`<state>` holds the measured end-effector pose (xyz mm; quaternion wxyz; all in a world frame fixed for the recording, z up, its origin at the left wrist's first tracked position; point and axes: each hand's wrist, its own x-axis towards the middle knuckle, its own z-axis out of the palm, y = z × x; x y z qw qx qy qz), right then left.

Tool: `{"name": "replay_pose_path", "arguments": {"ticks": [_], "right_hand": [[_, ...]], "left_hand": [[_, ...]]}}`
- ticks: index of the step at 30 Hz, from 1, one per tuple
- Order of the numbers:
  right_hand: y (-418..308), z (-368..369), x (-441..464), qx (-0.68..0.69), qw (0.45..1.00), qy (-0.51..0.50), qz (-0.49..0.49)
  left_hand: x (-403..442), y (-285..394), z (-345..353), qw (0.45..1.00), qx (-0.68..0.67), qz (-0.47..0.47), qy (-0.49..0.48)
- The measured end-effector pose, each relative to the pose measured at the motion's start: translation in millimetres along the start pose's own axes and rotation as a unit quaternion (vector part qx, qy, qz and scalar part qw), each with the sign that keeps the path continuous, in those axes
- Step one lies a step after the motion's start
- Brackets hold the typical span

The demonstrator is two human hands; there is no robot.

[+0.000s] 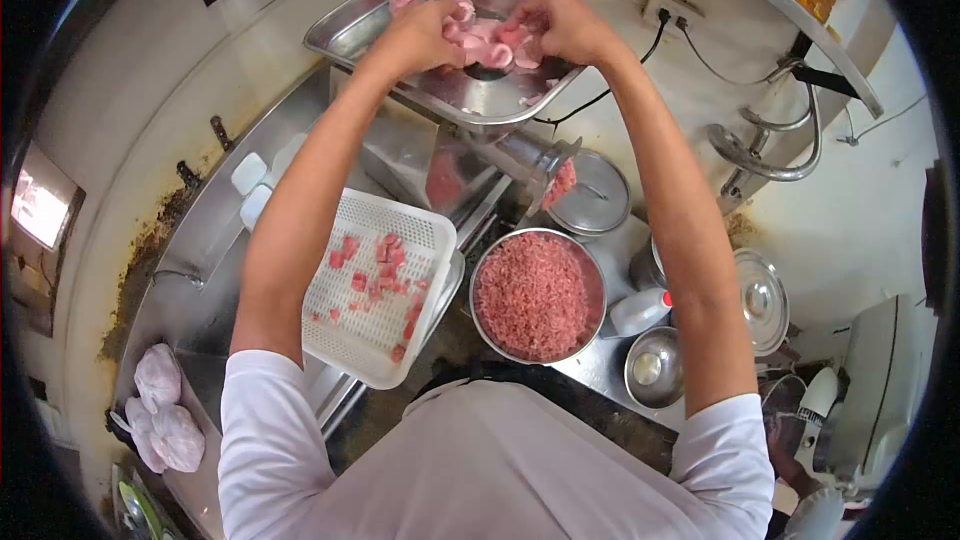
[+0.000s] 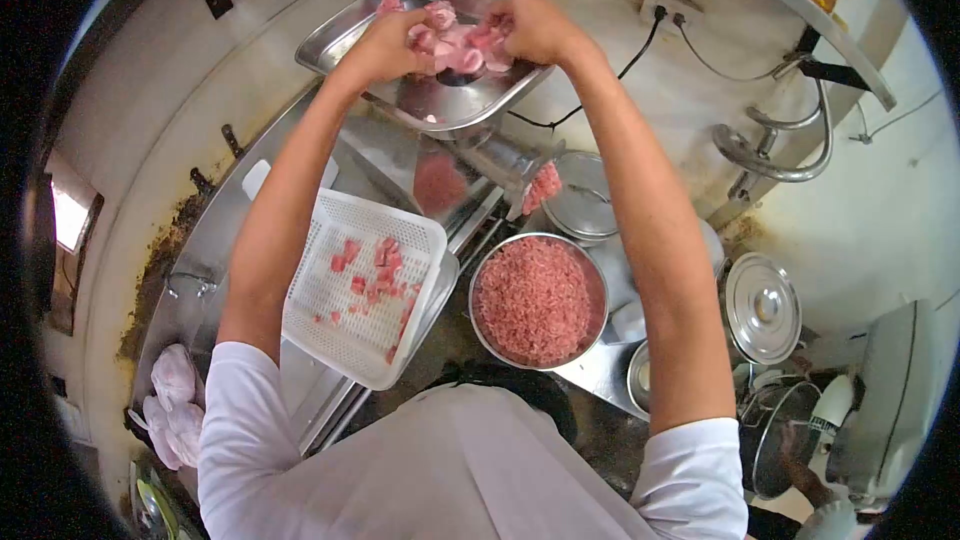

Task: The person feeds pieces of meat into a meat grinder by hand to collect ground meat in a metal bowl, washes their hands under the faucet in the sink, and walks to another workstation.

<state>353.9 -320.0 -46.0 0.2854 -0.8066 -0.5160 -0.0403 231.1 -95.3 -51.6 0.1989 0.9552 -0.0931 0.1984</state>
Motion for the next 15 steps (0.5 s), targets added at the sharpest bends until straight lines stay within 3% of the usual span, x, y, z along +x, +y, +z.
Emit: {"name": "replay_pose_path", "arguments": {"ticks": [1, 3, 6, 7, 8, 9, 12, 14, 15], "right_hand": [[-2, 0, -1, 0.003, 1.000, 0.001, 0.003], [-5, 3, -2, 0.107, 0.994, 0.017, -0.031], [0, 6, -3, 0.056, 0.989, 0.103, -0.091], [-10, 1, -8, 0.059, 0.989, 0.103, -0.086], [-29, -9, -14, 0.077, 0.996, 0.022, -0.029], [-40, -14, -18, 0.094, 0.993, -0.059, 0.028], [-33, -4, -19, 0.151, 0.988, -0.020, 0.003], [-34, -5, -25, 0.133, 0.991, 0.005, 0.016], [-34, -6, -28, 0.114, 0.993, 0.027, 0.026]], "left_hand": [[-3, 11, 0, 0.997, 0.034, 0.038, 0.059], [-2, 19, 2, 0.999, -0.015, 0.005, 0.038], [-10, 33, 2, 0.997, 0.075, 0.019, 0.016], [-12, 31, 4, 0.990, 0.097, 0.090, 0.037], [-13, 29, 6, 0.978, 0.119, 0.161, 0.059], [-12, 30, 8, 0.978, 0.118, 0.162, 0.056], [-7, 37, 7, 0.982, 0.140, 0.122, 0.039], [-3, 46, 2, 0.997, 0.070, 0.026, -0.028], [-2, 50, -2, 0.997, 0.070, 0.030, -0.029]]}}
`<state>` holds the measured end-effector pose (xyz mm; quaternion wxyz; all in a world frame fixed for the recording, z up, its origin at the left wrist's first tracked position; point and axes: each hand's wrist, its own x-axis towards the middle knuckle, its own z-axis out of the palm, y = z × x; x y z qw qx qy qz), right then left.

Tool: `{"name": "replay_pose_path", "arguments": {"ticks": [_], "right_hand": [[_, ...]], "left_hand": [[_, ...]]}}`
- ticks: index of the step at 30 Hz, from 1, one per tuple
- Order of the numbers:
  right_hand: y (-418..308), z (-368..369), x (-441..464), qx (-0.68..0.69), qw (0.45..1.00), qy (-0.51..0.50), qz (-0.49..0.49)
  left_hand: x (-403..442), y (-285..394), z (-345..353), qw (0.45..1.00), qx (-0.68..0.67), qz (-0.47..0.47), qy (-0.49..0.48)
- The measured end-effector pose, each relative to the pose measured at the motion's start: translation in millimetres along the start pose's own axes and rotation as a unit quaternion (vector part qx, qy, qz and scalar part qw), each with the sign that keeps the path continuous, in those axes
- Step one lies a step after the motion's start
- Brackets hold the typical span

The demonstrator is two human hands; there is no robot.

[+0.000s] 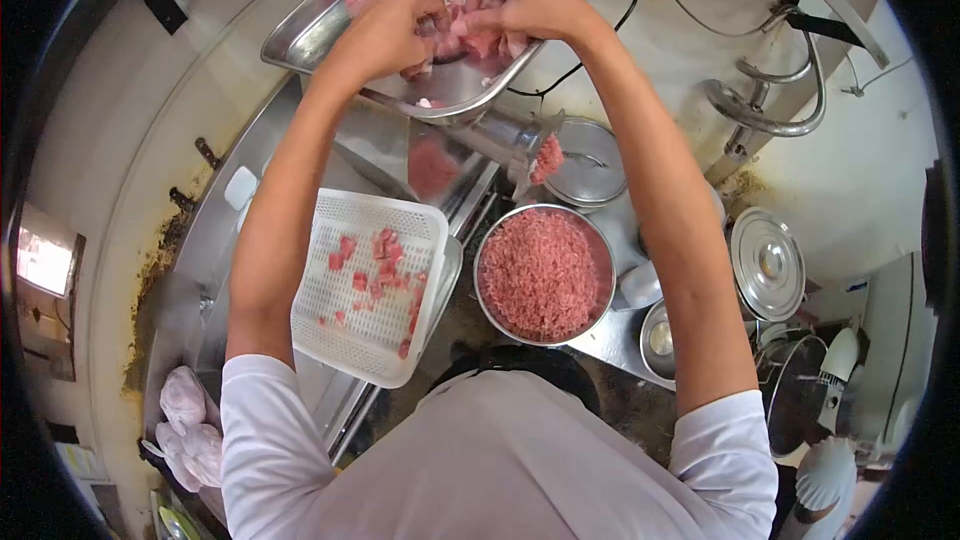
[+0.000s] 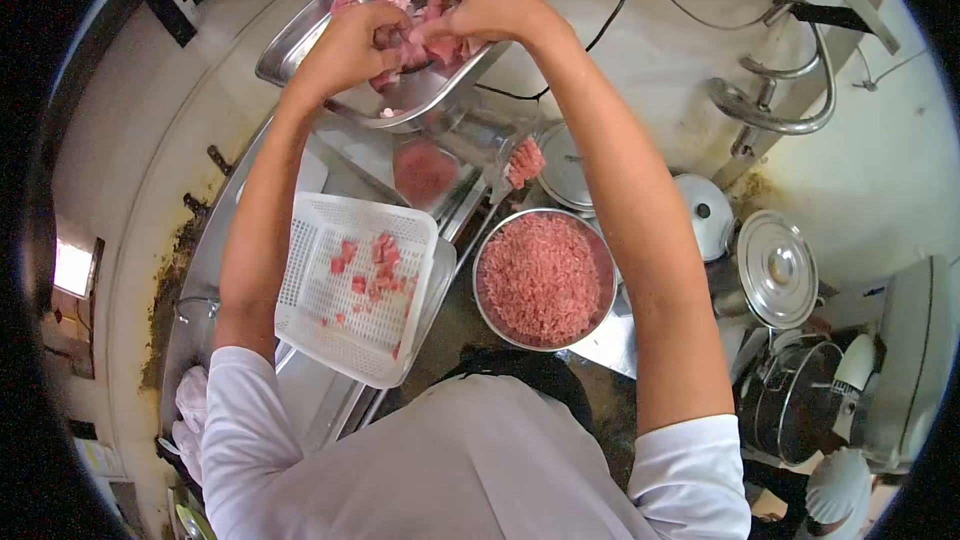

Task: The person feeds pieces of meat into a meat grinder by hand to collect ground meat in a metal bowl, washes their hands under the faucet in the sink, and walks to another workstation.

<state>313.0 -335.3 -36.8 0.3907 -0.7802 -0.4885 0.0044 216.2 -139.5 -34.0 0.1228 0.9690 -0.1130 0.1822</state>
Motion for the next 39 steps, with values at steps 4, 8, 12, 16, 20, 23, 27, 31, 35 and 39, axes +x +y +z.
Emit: {"name": "replay_pose_path", "arguments": {"ticks": [4, 8, 12, 16, 20, 23, 27, 31, 35, 39], "right_hand": [[-13, -1, -2, -0.109, 0.993, -0.040, 0.027], [10, 4, 13, -0.062, 0.994, -0.064, -0.057], [40, 8, 27, 0.029, 0.987, 0.001, -0.157], [1, 7, 10, -0.130, 0.989, -0.049, 0.048], [3, 9, 15, -0.309, 0.950, -0.044, 0.019], [11, 3, 18, -0.167, 0.984, -0.044, -0.042], [3, 3, 9, 0.031, 0.994, 0.067, -0.084], [-4, 3, 4, -0.171, 0.985, 0.029, 0.011], [8, 2, 16, -0.123, 0.982, -0.138, 0.026], [34, 7, 30, -0.112, 0.989, -0.076, -0.061]], "left_hand": [[1, -3, 1, 0.986, -0.134, -0.015, -0.103], [-17, -15, -27, 0.999, -0.004, 0.042, -0.015], [-33, 0, -28, 0.986, 0.004, -0.037, -0.162], [-14, -12, 1, 0.996, 0.048, -0.058, -0.042], [20, -43, 14, 0.992, -0.074, 0.098, -0.014], [41, -49, -6, 0.997, -0.047, -0.021, 0.053], [60, -46, -28, 0.964, -0.092, -0.225, -0.104], [77, -91, 14, 0.970, -0.107, 0.065, -0.208], [63, -66, 10, 0.944, -0.110, 0.133, -0.282], [27, -56, -29, 0.958, -0.162, 0.111, -0.207]]}}
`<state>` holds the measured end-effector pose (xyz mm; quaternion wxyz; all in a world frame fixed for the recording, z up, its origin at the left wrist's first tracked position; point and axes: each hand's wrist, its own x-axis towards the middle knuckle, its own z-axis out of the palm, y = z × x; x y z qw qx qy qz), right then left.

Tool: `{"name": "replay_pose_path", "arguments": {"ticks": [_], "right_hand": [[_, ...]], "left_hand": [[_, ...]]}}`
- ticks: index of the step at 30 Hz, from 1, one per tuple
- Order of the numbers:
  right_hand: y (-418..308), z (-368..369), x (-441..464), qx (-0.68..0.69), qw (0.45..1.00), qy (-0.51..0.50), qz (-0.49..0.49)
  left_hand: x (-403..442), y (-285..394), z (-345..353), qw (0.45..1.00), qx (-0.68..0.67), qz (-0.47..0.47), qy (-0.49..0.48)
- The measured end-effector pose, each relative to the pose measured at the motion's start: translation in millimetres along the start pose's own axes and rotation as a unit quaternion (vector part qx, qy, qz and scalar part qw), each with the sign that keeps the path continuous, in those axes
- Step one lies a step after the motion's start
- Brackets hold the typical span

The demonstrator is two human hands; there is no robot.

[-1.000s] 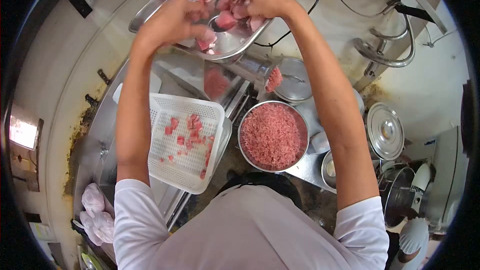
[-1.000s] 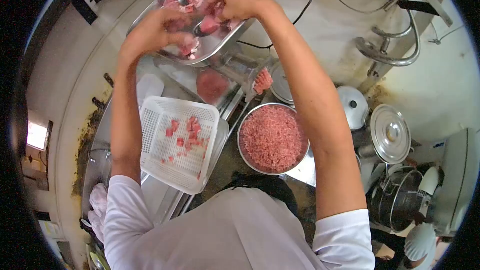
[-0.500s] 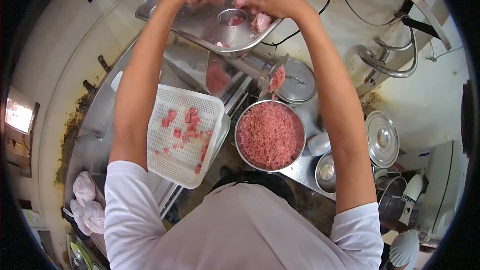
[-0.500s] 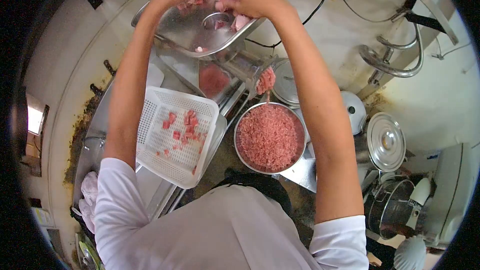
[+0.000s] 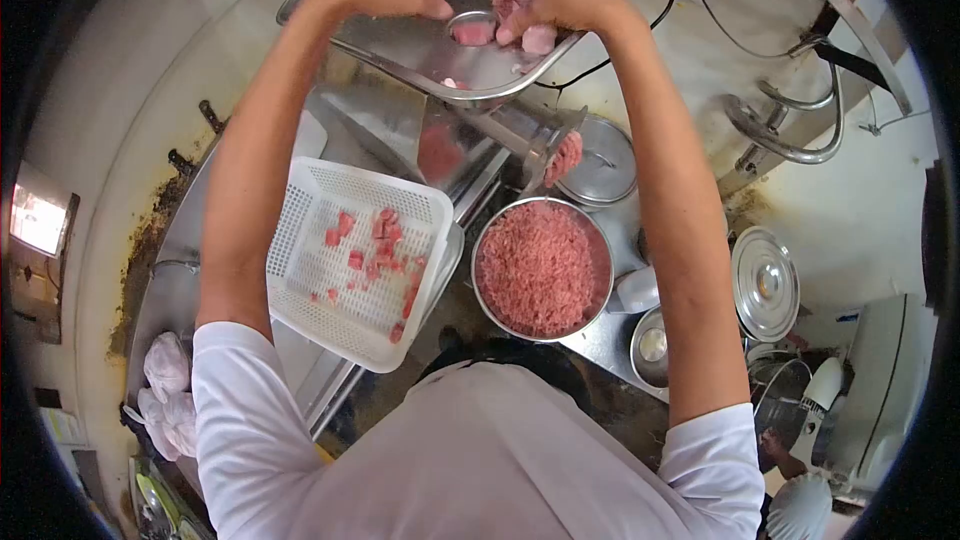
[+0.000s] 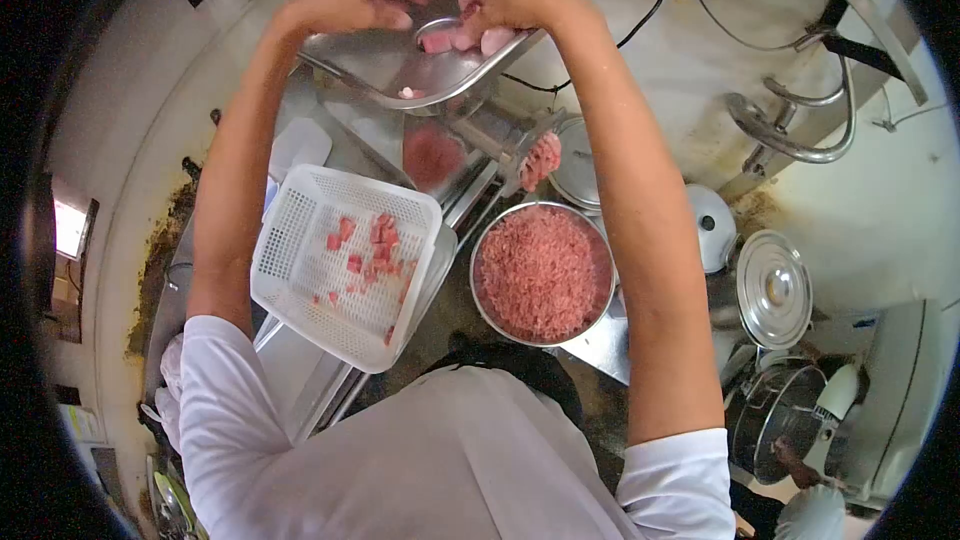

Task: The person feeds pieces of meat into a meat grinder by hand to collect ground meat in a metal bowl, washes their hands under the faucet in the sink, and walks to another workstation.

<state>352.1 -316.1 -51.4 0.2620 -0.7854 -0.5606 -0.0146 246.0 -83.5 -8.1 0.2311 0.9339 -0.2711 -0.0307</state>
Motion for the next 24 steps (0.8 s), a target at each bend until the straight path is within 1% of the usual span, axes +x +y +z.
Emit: {"name": "replay_pose_path", "arguments": {"ticks": [1, 3, 4, 5, 6, 7, 9, 10, 11, 12, 13, 14, 16, 17, 19, 20, 21, 23, 24], "right_hand": [[-1, 0, 0, 0.001, 1.000, -0.001, 0.001], [-7, -3, -3, 0.007, 0.997, 0.073, 0.035], [-10, -2, -6, 0.006, 0.997, 0.075, 0.037], [-12, 0, -9, -0.026, 0.991, 0.130, 0.018], [-15, 1, -11, -0.059, 0.981, 0.185, -0.002], [-18, 4, -12, -0.060, 0.980, 0.187, -0.002], [-21, 7, -12, -0.125, 0.987, 0.093, 0.042], [-20, 4, -8, -0.126, 0.986, 0.097, 0.046], [-16, 3, -5, -0.120, 0.991, 0.062, 0.022], [-13, 4, -5, -0.112, 0.993, 0.023, -0.004], [-15, 3, -6, -0.110, 0.994, 0.020, -0.002], [-21, -3, -7, -0.099, 0.995, 0.025, 0.017], [-29, -5, -10, -0.073, 0.995, 0.031, 0.059], [-23, 0, -10, -0.067, 0.995, 0.025, 0.063], [-14, 2, -7, -0.052, 0.993, 0.084, 0.057], [-27, -4, -13, 0.010, 0.991, 0.074, 0.112], [-35, -6, -16, 0.010, 0.991, 0.075, 0.114], [-41, -9, -19, -0.022, 0.986, 0.079, 0.143], [-42, -8, -19, -0.022, 0.986, 0.080, 0.144]], "left_hand": [[-6, -3, -4, 1.000, -0.001, -0.001, -0.001], [-18, -15, -16, 0.986, -0.111, -0.049, 0.118], [-21, -22, -20, 0.986, -0.111, -0.046, 0.117], [-23, -32, -23, 0.988, 0.041, -0.112, 0.093], [-24, -43, -25, 0.963, 0.193, -0.175, 0.068], [-25, -60, -21, 0.963, 0.194, -0.173, 0.068], [-19, -91, -8, 0.991, 0.097, -0.096, 0.000], [-14, -81, 2, 0.996, -0.023, -0.077, 0.032], [-9, -69, 11, 0.997, -0.024, -0.074, 0.026], [-6, -57, 17, 0.998, 0.050, -0.031, 0.038], [-5, -43, 21, 0.991, 0.124, 0.009, 0.051], [-5, -21, 26, 0.992, 0.119, 0.006, 0.049], [-3, 22, 38, 0.965, 0.243, -0.040, 0.096], [0, 28, 49, 0.967, 0.235, -0.042, 0.090], [5, 39, 66, 0.949, 0.241, 0.036, 0.202], [4, 50, 65, 0.969, 0.185, 0.024, 0.160], [5, 49, 61, 0.970, 0.184, 0.025, 0.158], [7, 37, 49, 0.950, 0.263, -0.068, 0.153], [6, 23, 42, 0.949, 0.244, -0.011, 0.201]]}}
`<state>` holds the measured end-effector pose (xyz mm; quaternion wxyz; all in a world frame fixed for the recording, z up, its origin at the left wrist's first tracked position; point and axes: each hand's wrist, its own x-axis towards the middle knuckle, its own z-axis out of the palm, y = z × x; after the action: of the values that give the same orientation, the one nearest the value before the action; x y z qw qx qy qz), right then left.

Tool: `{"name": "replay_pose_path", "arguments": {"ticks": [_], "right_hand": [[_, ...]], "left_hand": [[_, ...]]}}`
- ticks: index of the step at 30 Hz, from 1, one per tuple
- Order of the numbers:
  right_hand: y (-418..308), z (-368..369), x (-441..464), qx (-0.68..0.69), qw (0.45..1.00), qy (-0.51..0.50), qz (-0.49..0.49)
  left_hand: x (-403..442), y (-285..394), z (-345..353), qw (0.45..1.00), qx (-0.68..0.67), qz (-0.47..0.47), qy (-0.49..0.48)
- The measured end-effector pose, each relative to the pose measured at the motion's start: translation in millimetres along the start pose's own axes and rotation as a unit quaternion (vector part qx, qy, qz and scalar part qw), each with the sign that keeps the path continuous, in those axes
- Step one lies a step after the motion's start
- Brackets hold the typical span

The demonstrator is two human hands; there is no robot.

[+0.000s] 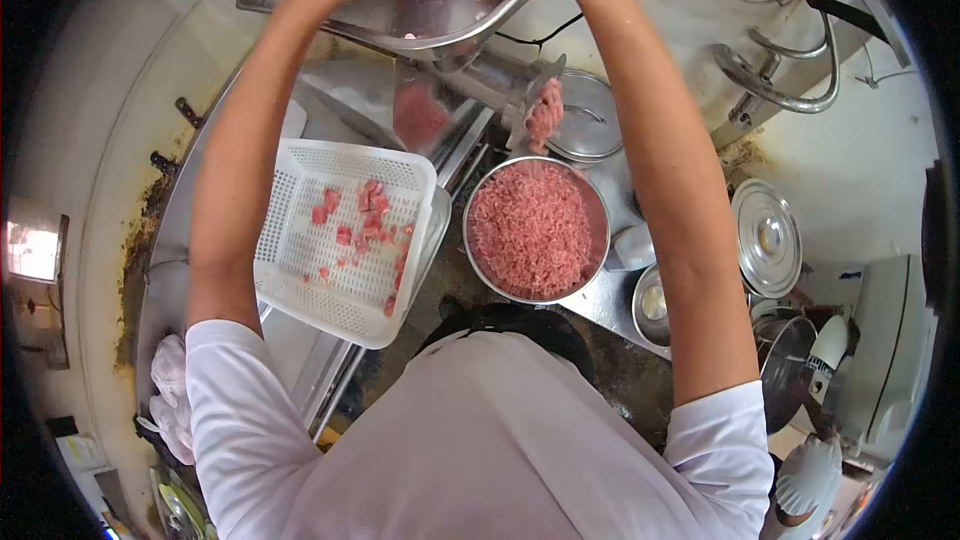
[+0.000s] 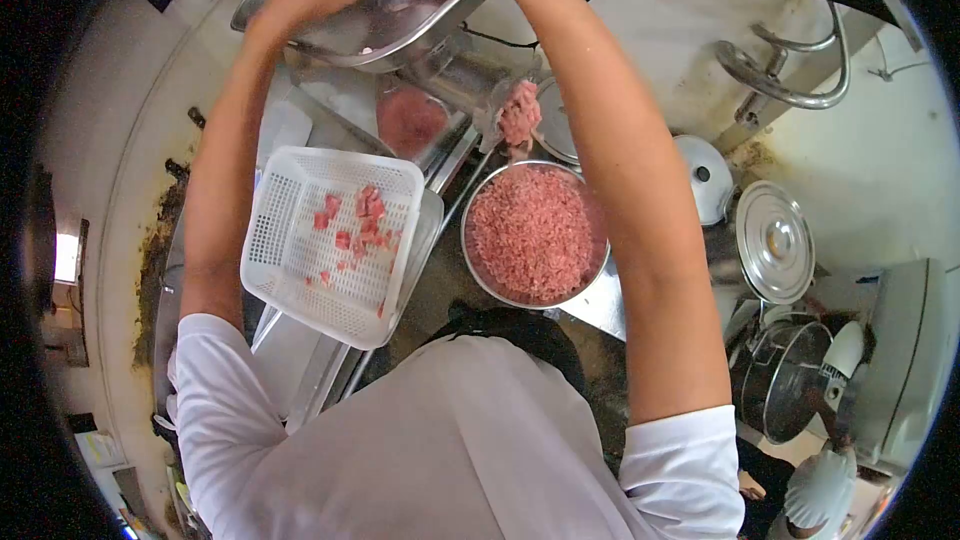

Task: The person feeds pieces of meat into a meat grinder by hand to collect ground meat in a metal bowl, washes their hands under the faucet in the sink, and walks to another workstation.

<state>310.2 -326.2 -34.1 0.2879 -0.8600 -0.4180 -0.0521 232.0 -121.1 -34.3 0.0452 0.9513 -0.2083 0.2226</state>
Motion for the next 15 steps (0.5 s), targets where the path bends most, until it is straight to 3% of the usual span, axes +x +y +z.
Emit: {"name": "replay_pose_path", "arguments": {"ticks": [1, 3, 5, 6, 7, 8, 9, 10, 12, 13, 15], "right_hand": [[0, 2, 1, -0.075, 0.997, 0.000, -0.014], [1, 5, 2, -0.150, 0.988, 0.000, -0.029], [2, 5, 6, 0.072, 0.993, -0.083, -0.040], [9, 7, 13, 0.070, 0.993, -0.082, -0.041], [22, 10, 23, 0.036, 0.987, -0.051, -0.147], [26, 11, 26, 0.002, 0.967, -0.020, -0.252], [31, 12, 27, 0.000, 0.966, -0.020, -0.257], [30, 12, 25, 0.029, 0.975, 0.000, -0.221], [28, 11, 27, 0.057, 0.980, 0.024, -0.189], [30, 12, 27, 0.031, 0.982, 0.032, -0.185], [31, 12, 23, 0.005, 0.983, 0.041, -0.177]], "left_hand": [[4, -18, 1, 1.000, 0.000, 0.002, 0.000], [12, -57, 3, 0.984, -0.090, -0.144, 0.057], [17, -109, 6, 0.979, -0.091, -0.174, 0.062], [21, -130, 9, 0.972, -0.091, -0.203, 0.067], [24, -142, 12, 0.972, -0.091, -0.204, 0.070], [25, -150, 13, 0.972, -0.126, -0.198, -0.010], [25, -157, 14, 0.965, -0.159, -0.191, -0.090], [23, -160, 20, 0.965, -0.156, -0.192, -0.085], [25, -167, 35, 0.985, -0.143, 0.067, -0.073], [27, -152, 32, 0.985, -0.140, 0.068, -0.074], [22, -91, 20, 0.958, -0.206, 0.003, -0.198]]}}
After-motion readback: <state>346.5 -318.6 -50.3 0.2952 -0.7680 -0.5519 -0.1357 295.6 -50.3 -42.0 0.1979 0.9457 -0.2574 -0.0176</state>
